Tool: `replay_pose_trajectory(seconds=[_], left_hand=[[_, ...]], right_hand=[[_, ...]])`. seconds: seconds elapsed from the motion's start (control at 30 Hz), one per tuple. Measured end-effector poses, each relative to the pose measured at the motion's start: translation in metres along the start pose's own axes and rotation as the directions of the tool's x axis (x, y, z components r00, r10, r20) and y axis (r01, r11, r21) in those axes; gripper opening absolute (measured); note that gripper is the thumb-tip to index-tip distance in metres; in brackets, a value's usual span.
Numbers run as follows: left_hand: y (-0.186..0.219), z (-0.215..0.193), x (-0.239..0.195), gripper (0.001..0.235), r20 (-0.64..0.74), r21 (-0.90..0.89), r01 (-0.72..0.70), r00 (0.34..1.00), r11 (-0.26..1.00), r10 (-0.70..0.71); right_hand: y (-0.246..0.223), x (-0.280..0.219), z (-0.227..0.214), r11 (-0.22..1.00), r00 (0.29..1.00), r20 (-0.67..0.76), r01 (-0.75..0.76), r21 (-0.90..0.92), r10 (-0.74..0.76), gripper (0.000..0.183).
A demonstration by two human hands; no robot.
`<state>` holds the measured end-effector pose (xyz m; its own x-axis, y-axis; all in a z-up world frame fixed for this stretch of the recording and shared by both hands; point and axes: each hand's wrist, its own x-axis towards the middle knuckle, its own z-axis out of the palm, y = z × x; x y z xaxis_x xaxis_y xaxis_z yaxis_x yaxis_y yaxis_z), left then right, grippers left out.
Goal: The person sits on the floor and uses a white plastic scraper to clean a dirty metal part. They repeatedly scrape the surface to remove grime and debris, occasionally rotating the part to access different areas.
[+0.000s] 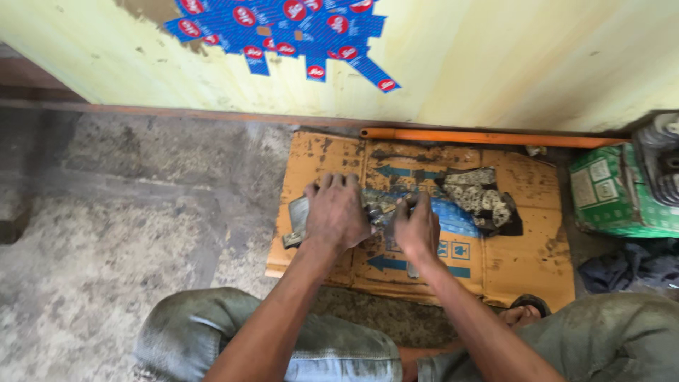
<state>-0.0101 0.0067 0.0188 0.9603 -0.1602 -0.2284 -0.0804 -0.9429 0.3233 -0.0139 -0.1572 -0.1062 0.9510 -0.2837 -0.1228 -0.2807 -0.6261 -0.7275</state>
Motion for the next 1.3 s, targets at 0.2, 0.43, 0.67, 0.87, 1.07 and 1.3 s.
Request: replay_pose_trajectory(seconds=[0.2, 0.43, 0.67, 0.87, 1.07, 1.3], left_hand=[[-0.003, 0.004, 0.003, 0.051, 0.002, -0.012, -0.03, 1.0, 0.999, 0.03], [-0.001, 0.004, 0.009, 0.05, 0.053, 0.02, -0.042, 0.998, 0.999, 0.04], [-0.006, 0.008, 0.007, 0.049, 0.036, -0.019, -0.062, 0.997, 0.998, 0.063], [0.003, 0.008, 0.006, 0.058, 0.033, 0.013, -0.048, 0.998, 0.999, 0.048], [-0.012, 0.007, -0.002, 0.054, -0.029, -0.042, -0.036, 0.999, 0.998, 0.034], [-0.015, 0.003, -0.003, 0.057, -0.004, -0.063, -0.029, 1.0, 0.998, 0.029]], right_hand=[[0.001, 0.013, 0.017, 0.997, 0.987, 0.161, -0.033, 0.063, 0.022, 0.016], [-0.006, 0.011, 0.016, 0.995, 0.979, 0.2, 0.061, -0.073, -0.045, 0.015], [0.001, 0.02, 0.014, 0.946, 0.952, 0.225, 0.253, -0.203, -0.206, 0.016], [-0.011, 0.025, 0.01, 0.82, 0.913, 0.261, 0.398, -0.411, -0.312, 0.038], [-0.011, 0.02, 0.011, 0.963, 0.964, 0.142, 0.244, -0.118, -0.227, 0.03], [-0.016, 0.051, -0.007, 0.957, 0.983, 0.173, 0.107, -0.269, -0.061, 0.013]])
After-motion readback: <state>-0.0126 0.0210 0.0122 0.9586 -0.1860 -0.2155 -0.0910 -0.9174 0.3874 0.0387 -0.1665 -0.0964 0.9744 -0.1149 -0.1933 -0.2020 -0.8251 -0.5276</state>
